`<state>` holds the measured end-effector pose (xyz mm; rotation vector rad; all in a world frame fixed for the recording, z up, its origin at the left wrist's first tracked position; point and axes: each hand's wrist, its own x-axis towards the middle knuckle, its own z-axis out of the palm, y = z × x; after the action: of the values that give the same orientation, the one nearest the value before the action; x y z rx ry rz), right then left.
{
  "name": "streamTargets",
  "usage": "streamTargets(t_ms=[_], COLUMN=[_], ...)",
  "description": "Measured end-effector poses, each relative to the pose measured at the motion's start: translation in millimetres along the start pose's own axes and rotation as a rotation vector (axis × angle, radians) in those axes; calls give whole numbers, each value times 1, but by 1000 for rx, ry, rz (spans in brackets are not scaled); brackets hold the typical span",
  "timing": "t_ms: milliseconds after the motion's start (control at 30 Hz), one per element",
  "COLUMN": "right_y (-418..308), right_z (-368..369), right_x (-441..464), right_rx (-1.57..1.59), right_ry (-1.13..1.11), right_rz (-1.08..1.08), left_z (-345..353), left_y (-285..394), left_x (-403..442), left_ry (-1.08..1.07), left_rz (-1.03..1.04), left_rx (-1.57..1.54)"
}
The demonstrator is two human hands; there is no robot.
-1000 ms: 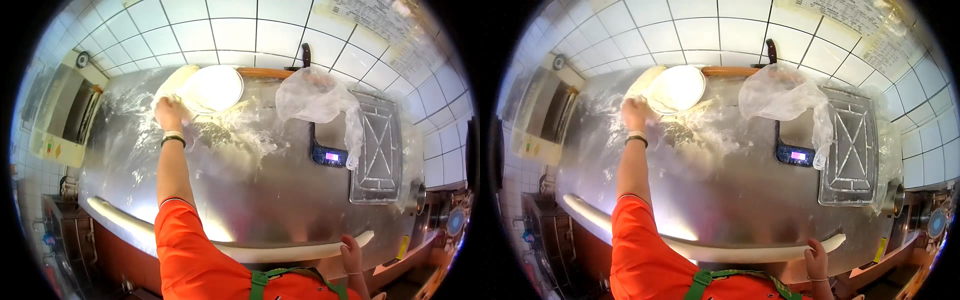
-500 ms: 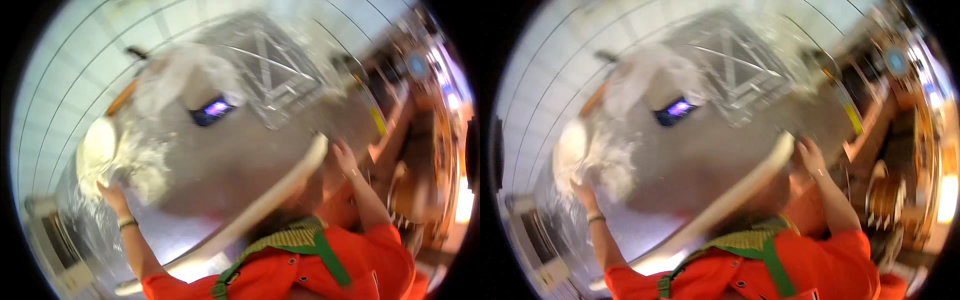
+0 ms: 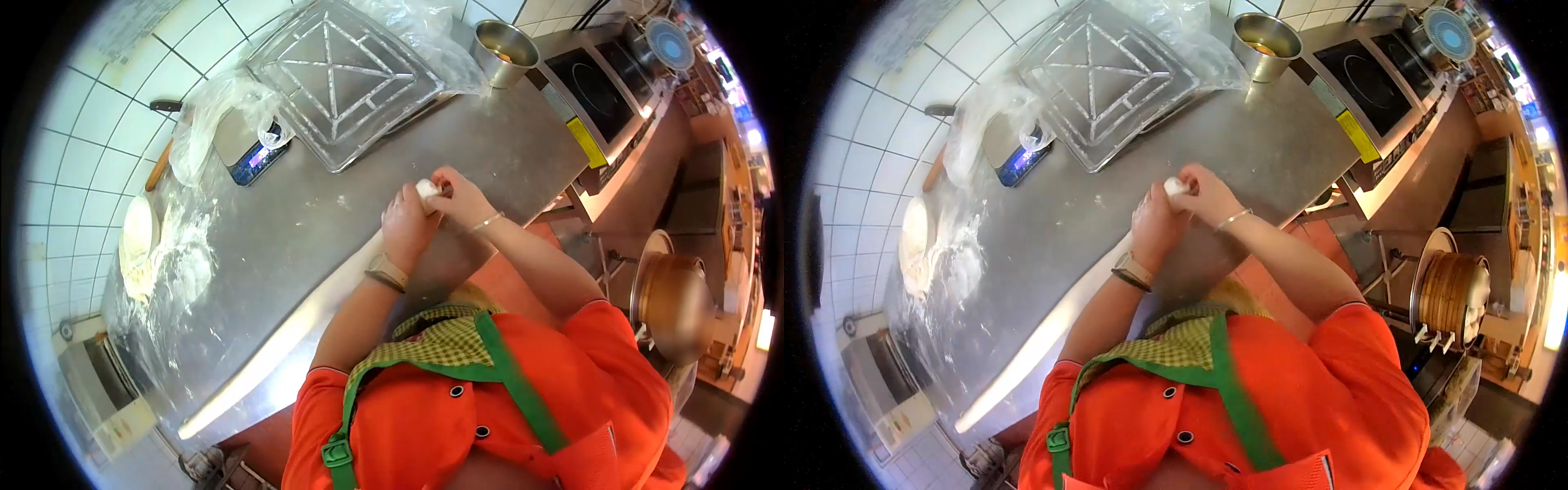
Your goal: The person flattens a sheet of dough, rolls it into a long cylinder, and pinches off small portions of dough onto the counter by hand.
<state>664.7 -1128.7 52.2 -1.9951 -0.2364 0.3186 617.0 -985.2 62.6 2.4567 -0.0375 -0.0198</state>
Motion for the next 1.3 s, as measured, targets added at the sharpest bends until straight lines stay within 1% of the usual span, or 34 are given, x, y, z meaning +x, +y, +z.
streamTargets(t_ms=[33,67,133,200,267,300,333,367,400,467,533,600,667,700,767,900,933,967,1000,1067,1100,1133,1167,1200,1233,1267,1300], right_y=[0,-1,-10,-4,5,8,4,2,3,4,3,-1,-5,-6,-5,-10,-28,-35,-42,-53,-64,-74,-77,-64,-41,-31,-20], right_z=[-6,-10,-7,0,8,9,9,9,10,15,17,12,6,2,-7,-18,-22,-16,-10,22,34,44,51,54,56,52,45], right_x=[-6,-9,-5,-5,2,3,-1,-5,-6,-5,-9,-8,-3,1,7,12,11,14,18,50,63,69,67,63,60,57,49], right_rx=[-32,-65,-2,70,-160,-156,-141,-127,-129,-174,-142,-118,-88,-87,-188,-115,7,63,134,516,514,778,1037,1035,632,222,215], right_ry=[-19,-38,-47,-52,-56,-66,-21,22,11,97,110,120,35,22,-119,-204,-454,-581,-715,-522,-525,-434,-331,-329,-206,-80,-78], right_rz=[20,41,31,29,-50,-58,-56,-50,-53,-46,-49,-64,66,61,118,108,-117,-234,-341,214,197,366,547,555,213,-123,-129], left_z=[8,16,29,37,38,38,38,40,42,39,34,34,36,37,39,27,20,36,71,32,14,7,4,2,1,3,8], left_y=[2,0,3,4,6,8,8,8,7,8,7,4,-1,-3,-8,-9,-10,-25,-47,-26,-18,-14,-14,-15,-16,-18,-23], left_x=[3,1,-6,-9,-11,-11,-9,-8,-5,-1,1,5,11,13,14,12,10,9,4,10,6,-4,-9,-11,-11,-14,-16], left_ry=[-30,-29,172,200,241,253,266,270,270,272,92,104,116,83,49,44,59,68,86,74,149,213,206,131,60,62,117], left_rz=[-55,-63,180,160,137,128,117,104,90,66,-31,-22,-14,0,4,83,112,101,-5,91,52,3,-5,-34,-59,-57,-29], left_rx=[15,21,166,173,184,223,257,258,242,232,201,170,139,101,66,86,82,83,-494,-259,-3,248,245,235,225,219,184])
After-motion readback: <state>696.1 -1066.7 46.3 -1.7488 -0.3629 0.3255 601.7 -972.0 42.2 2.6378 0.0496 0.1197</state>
